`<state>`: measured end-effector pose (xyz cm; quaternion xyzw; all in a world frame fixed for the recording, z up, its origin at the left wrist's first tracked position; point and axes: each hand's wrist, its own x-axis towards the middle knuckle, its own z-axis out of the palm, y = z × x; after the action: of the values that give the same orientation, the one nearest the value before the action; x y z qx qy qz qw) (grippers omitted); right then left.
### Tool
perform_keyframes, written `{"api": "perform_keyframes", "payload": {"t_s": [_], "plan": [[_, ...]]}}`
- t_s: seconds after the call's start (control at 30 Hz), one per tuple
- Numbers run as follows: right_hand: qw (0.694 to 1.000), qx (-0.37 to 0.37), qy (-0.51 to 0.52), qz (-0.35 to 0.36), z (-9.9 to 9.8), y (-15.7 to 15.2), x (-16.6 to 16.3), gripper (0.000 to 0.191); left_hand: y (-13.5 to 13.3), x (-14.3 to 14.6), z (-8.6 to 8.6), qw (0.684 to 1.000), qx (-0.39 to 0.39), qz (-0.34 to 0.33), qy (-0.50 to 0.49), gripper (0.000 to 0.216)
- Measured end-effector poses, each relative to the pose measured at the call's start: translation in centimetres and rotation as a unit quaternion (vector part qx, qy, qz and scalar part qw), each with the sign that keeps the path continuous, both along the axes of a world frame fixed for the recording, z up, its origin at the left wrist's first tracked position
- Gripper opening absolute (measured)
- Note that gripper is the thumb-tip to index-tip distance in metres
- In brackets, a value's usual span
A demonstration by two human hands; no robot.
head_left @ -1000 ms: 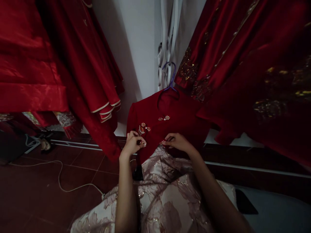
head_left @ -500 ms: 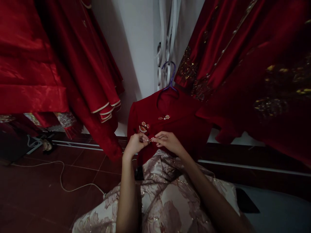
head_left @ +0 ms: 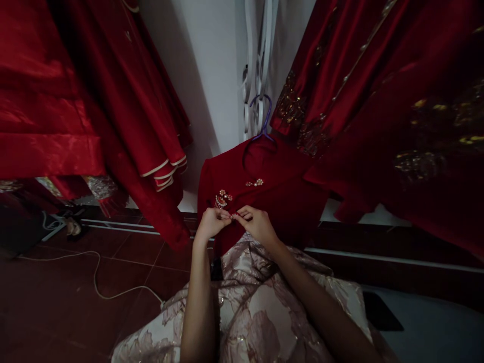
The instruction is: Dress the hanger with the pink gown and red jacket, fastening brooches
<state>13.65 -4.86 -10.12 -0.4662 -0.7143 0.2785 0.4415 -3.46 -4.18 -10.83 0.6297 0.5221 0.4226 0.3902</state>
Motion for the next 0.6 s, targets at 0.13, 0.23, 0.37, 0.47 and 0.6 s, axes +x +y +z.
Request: {"api": "perform_keyframes", "payload": {"t_s": [0.13,0.23,0.37,0.47,0.6], "plan": [[1.000,0.013,-0.012,-0.003,-0.2,-0.1,0.0,0.011,-0.2,0.1,0.1,0.998,-0.042,-0.011,-0.038,0.021],[0.999,0.023,-0.028,-0.008,-0.7,0.1,0.0,0.013,-0.4,0.0,0.3,0.996,-0.057,-0.032,-0.057,0.022],[0.998,0.016,-0.060,-0.001,-0.4,0.3,0.6,0.019,-0.8,-0.3,1.0,1.000,-0.015,-0.010,0.005,0.019],[0.998,0.017,-0.039,-0.037,1.3,0.1,1.7,0.019,-1.3,-0.5,1.8,0.996,0.048,-0.001,0.081,0.014],[0.998,0.031,0.008,-0.061,4.0,-0.4,3.4,0.021,-1.9,-0.6,2.3,0.985,0.057,-0.037,0.160,0.018]]}}
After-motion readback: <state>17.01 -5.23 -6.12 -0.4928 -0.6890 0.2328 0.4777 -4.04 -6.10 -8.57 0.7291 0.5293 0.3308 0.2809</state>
